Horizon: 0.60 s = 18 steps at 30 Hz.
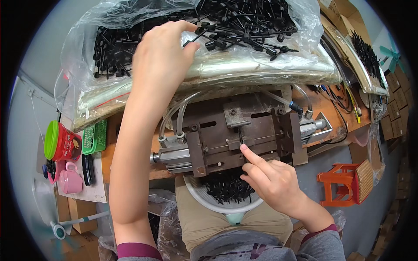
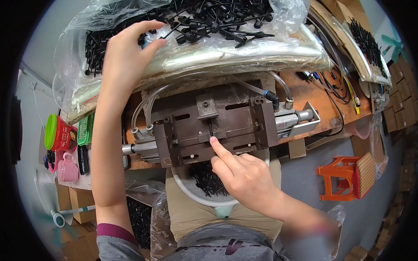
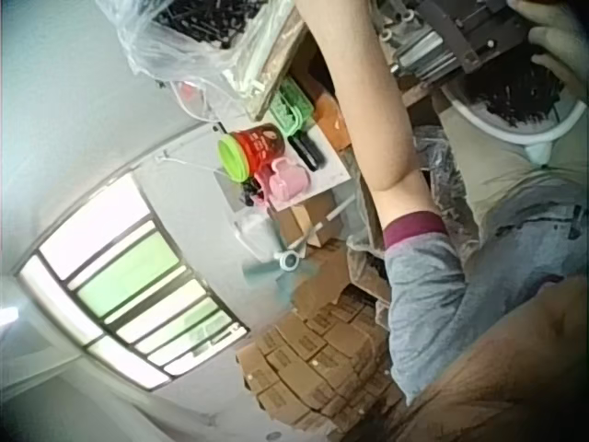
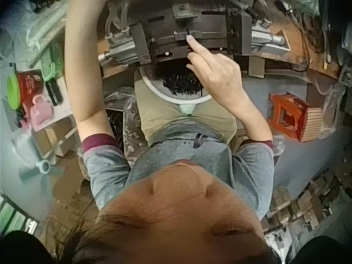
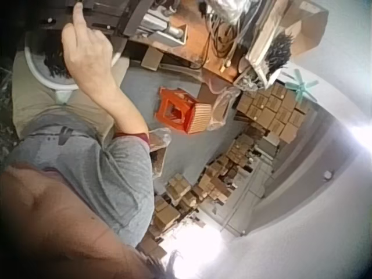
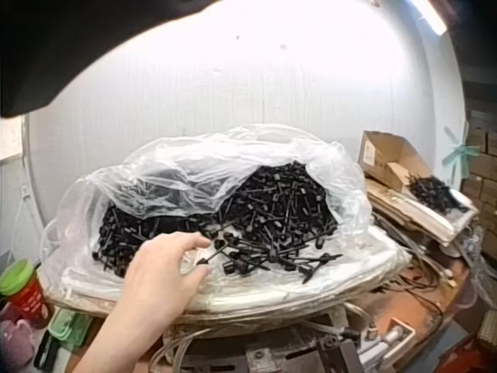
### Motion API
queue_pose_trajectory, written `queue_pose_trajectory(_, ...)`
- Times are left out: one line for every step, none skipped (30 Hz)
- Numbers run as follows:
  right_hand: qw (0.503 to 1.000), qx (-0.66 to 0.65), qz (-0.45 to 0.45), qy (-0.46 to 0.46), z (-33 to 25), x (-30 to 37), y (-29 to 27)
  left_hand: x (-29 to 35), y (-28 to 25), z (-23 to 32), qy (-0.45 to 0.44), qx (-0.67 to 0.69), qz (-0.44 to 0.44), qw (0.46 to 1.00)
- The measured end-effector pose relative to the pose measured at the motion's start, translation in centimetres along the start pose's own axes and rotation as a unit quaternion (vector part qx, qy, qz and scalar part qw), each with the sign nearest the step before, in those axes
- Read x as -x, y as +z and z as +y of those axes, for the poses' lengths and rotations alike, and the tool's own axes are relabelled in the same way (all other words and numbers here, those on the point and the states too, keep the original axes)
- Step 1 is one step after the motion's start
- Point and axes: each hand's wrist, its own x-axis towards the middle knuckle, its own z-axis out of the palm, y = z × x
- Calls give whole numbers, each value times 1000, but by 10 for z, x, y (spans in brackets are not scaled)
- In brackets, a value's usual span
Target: Assembling black plastic components using a pneumatic workbench press.
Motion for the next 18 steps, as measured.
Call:
queue_pose_trajectory(1000, 17, 1, -4, 1, -4, 1, -6, 6, 5, -50, -22, -53, 997)
queue_pose_trajectory(999, 34, 3, -9, 2, -6, 1, -12, 9, 6, -100, -44, -105, 988)
queue_pose_trajectory(1000, 29, -8, 0, 1, -6, 1, -13, 17, 0, -89, -18, -121, 989)
queue_pose_trajectory(999, 26, -20, 10, 1, -4, 1, -15, 20, 0, -76, 10, -136, 988)
queue_pose_trajectory(999, 23, -31, 20, 0, -4, 0, -16, 19, -1, -74, 17, -135, 988)
queue_pose_trajectory(999, 31, -29, 13, 0, -6, -2, -15, 17, -2, -80, 31, -128, 988)
queue_pose_trajectory(999, 37, -28, 8, 0, -7, -4, -12, 14, 0, -85, 46, -124, 988)
queue_pose_trajectory(999, 44, -26, 3, -1, -8, -6, -9, 9, 3, -91, 61, -119, 987)
queue_pose_trajectory(999, 28, -27, 2, -1, -11, -10, -3, 2, 5, -77, 92, -75, 990)
queue_pose_trajectory(1000, 12, -28, 3, 0, -16, -17, 5, -8, 12, -78, 118, -51, 989)
queue_pose_trajectory(1000, -7, -30, 4, 3, -22, -22, 13, -21, 21, -81, 142, -29, 986)
queue_pose_trajectory(997, -72, -37, 18, 10, -31, -27, 23, -32, 29, -83, 166, -7, 983)
queue_pose_trajectory(994, -102, 1, 31, 16, -45, -32, 34, -38, 35, -63, 157, 40, 985)
queue_pose_trajectory(989, -137, 38, 43, 22, -64, -35, 46, -43, 39, -43, 144, 85, 985)
queue_pose_trajectory(989, -121, 60, 54, 28, -87, -42, 57, -43, 39, -1, 126, 104, 986)
queue_pose_trajectory(989, -105, 86, 63, 35, -113, -49, 65, -53, 49, -7, 125, 93, 988)
queue_pose_trajectory(987, -72, 146, 18, 50, -140, -51, 71, -58, 60, -13, 129, 88, 988)
queue_pose_trajectory(977, -45, 204, -28, 69, -169, -47, 78, -62, 68, -21, 127, 81, 988)
